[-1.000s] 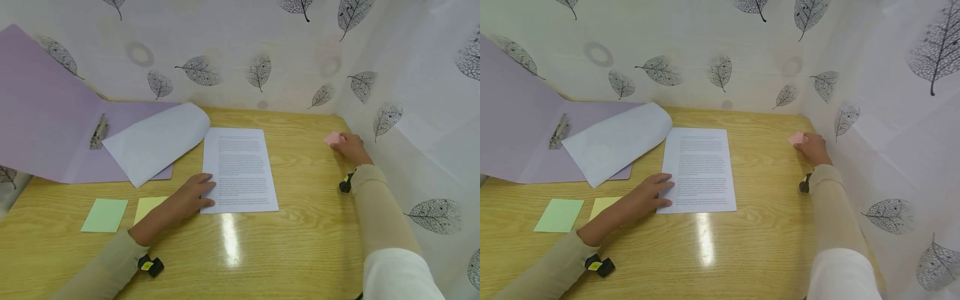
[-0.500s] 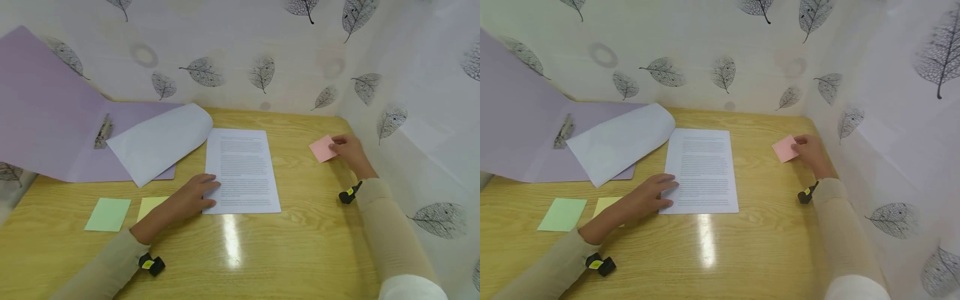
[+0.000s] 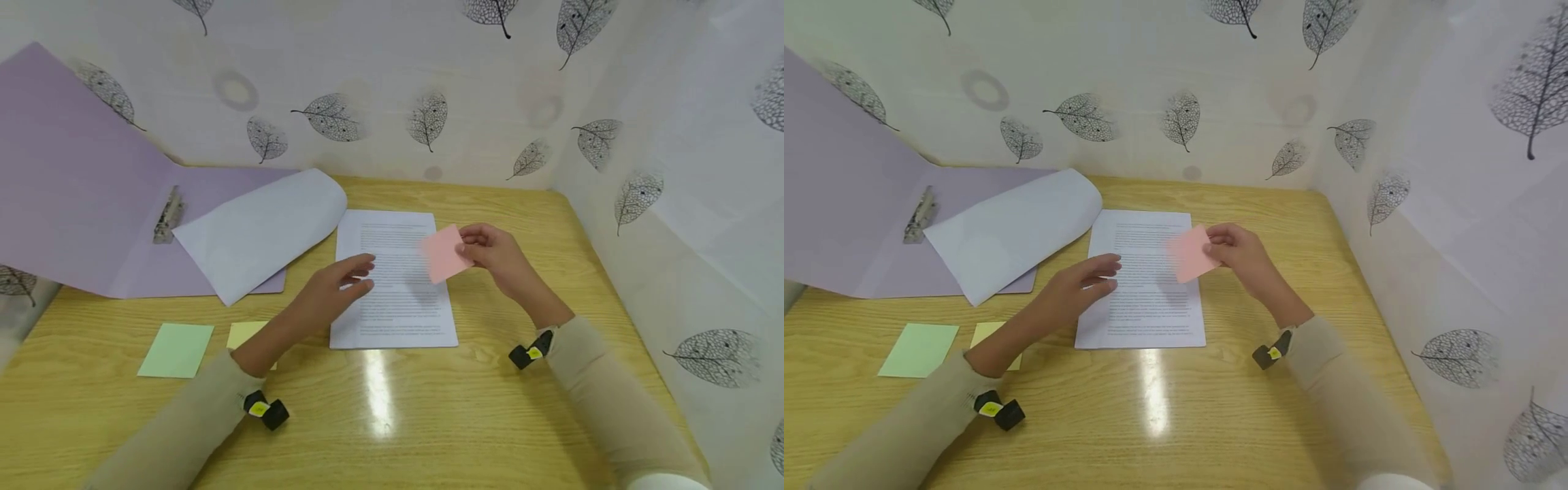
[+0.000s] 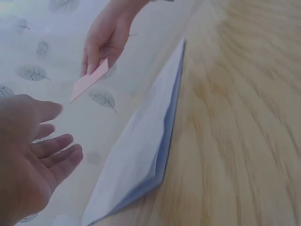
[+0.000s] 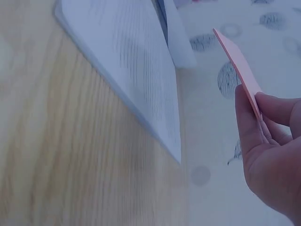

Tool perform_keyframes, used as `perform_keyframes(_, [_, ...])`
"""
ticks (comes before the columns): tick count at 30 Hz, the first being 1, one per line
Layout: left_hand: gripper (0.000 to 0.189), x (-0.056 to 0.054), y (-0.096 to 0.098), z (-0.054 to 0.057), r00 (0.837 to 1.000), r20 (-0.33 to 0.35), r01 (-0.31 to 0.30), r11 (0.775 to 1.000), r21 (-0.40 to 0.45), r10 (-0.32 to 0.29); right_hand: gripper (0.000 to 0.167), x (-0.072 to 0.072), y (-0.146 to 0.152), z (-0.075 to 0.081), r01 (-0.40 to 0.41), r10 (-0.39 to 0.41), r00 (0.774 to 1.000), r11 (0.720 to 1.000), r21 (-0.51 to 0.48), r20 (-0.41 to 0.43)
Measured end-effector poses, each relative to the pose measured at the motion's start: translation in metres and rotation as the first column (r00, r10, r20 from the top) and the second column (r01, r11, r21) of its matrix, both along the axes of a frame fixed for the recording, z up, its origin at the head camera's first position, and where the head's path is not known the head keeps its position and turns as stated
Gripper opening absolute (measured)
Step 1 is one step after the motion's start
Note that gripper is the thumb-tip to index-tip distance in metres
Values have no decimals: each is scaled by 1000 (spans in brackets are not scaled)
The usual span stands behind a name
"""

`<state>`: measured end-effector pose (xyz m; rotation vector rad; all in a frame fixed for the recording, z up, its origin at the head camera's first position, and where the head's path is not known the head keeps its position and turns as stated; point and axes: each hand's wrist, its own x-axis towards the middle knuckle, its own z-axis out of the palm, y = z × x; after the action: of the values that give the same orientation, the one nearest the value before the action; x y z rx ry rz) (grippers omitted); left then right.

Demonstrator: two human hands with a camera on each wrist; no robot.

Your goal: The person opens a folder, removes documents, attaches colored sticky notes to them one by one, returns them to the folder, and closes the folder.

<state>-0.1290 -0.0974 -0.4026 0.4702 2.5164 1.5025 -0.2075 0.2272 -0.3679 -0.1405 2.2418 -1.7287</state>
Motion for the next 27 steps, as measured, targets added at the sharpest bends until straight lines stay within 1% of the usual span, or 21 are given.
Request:
perform_keyframes(2, [51,-3,6,3,999,52,-17,994,111,11,37,9,-15,-1,-33,33,999,999,-27,23])
perform_keyframes(4, [50,-5,11,6,995,104,-29,978,208,8,38,17,-26,-3,-74,75,996,997,-31,38])
perform_keyframes(7, [50,-7,15,9,985,167,-11,947,320,-46,35,25,-39,-6,-149,149,988,989,4,47])
perform_keyframes(9, [50,-8,16,10,975,204,8,935,355,-86,33,28,-46,-8,-201,199,979,978,60,43])
perform_keyframes(11, [52,-7,17,8,965,236,22,932,362,-114,31,30,-52,-8,-239,237,971,964,112,38])
perform_keyframes(13, [54,-6,18,7,957,260,28,933,358,-128,30,32,-56,-7,-256,254,967,955,152,29])
perform_keyframes(16, [56,-3,20,4,952,281,15,931,365,-125,28,33,-60,-7,-250,255,967,952,178,-8])
perform_keyframes(18, [56,-2,22,3,952,286,-7,929,371,-107,29,35,-61,-8,-235,258,962,949,212,-90])
perform_keyframes(19, [55,-1,22,2,954,285,-24,927,375,-91,29,36,-61,-9,-223,262,954,946,238,-148])
perform_keyframes(20, [55,-1,23,2,956,286,-47,925,378,-68,31,38,-61,-10,-207,268,939,941,267,-215])
perform_keyframes(22, [54,-1,24,1,960,280,-98,917,386,-16,36,43,-62,-11,-152,270,903,929,339,-334])
perform_keyframes(23, [54,-1,25,1,960,279,-123,909,399,7,39,47,-62,-11,-124,263,891,924,361,-369])
perform_keyframes(24, [54,0,25,1,959,281,-146,897,416,26,42,50,-63,-10,-104,253,890,923,370,-379])
perform_keyframes(26, [54,-1,25,1,959,281,-175,876,449,47,49,56,-65,-9,-88,223,911,927,366,-346])
perform_keyframes(27, [54,-1,25,1,958,281,-178,867,466,46,51,58,-66,-8,-86,205,926,932,352,-316])
